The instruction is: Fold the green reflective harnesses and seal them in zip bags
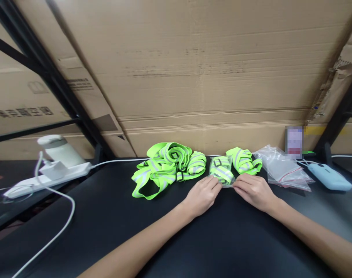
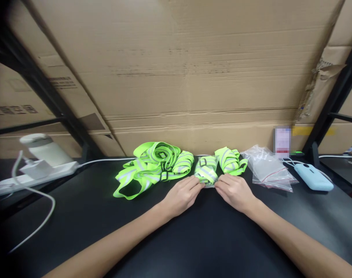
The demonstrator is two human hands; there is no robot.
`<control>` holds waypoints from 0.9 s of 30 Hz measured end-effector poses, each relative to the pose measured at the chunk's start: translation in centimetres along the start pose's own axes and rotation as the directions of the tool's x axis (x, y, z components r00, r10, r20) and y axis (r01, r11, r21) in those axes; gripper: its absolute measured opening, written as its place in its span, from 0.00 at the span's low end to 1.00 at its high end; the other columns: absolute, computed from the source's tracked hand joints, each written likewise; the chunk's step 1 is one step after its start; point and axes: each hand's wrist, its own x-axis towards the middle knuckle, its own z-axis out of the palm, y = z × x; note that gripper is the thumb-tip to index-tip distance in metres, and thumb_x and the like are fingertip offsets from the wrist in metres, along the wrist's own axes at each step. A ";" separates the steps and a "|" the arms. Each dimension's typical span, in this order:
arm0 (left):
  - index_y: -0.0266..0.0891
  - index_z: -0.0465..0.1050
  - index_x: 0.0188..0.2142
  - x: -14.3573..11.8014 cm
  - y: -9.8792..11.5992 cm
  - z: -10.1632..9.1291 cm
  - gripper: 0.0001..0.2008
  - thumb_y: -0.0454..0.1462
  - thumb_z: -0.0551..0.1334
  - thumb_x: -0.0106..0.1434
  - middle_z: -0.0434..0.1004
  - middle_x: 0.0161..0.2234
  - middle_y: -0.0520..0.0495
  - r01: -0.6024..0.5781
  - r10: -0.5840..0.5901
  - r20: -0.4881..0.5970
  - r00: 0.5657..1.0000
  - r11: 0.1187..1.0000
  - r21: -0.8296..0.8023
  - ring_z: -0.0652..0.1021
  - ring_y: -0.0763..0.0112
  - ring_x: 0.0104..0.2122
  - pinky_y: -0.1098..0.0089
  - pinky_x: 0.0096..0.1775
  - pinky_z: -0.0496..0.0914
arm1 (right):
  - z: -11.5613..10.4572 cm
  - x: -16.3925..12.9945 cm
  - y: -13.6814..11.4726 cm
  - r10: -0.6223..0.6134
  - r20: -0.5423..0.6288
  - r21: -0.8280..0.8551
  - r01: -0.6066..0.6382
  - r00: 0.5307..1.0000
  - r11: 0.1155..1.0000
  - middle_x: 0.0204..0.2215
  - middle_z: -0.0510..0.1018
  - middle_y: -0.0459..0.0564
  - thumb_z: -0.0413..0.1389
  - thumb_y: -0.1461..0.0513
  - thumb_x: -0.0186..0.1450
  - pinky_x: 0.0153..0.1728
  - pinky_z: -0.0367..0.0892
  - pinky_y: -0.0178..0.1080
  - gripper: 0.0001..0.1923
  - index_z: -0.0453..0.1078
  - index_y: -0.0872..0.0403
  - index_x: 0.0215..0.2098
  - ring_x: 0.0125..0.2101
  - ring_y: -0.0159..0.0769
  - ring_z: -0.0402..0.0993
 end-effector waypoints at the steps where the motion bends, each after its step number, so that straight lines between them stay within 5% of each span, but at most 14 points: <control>1: 0.32 0.75 0.39 0.0 0.0 0.0 0.13 0.28 0.51 0.72 0.75 0.31 0.44 -0.002 0.002 0.000 1.000 1.000 0.001 0.77 0.64 0.33 0.64 0.40 0.76 | 0.0 0.0 0.0 0.000 0.000 -0.004 0.000 1.000 1.000 0.30 0.80 0.50 0.51 0.66 0.74 0.35 0.74 0.37 0.13 0.76 0.56 0.36 0.32 0.36 0.78; 27: 0.35 0.74 0.34 1.0 1.1 -0.4 0.12 0.30 0.54 0.72 0.74 0.30 0.46 0.053 -0.058 -0.042 0.997 0.993 -0.104 0.75 0.66 0.31 0.66 0.37 0.74 | -0.2 0.6 -1.1 0.037 -0.021 0.019 -0.036 0.999 0.999 0.30 0.79 0.50 0.51 0.64 0.74 0.34 0.72 0.36 0.12 0.76 0.55 0.38 0.32 0.36 0.76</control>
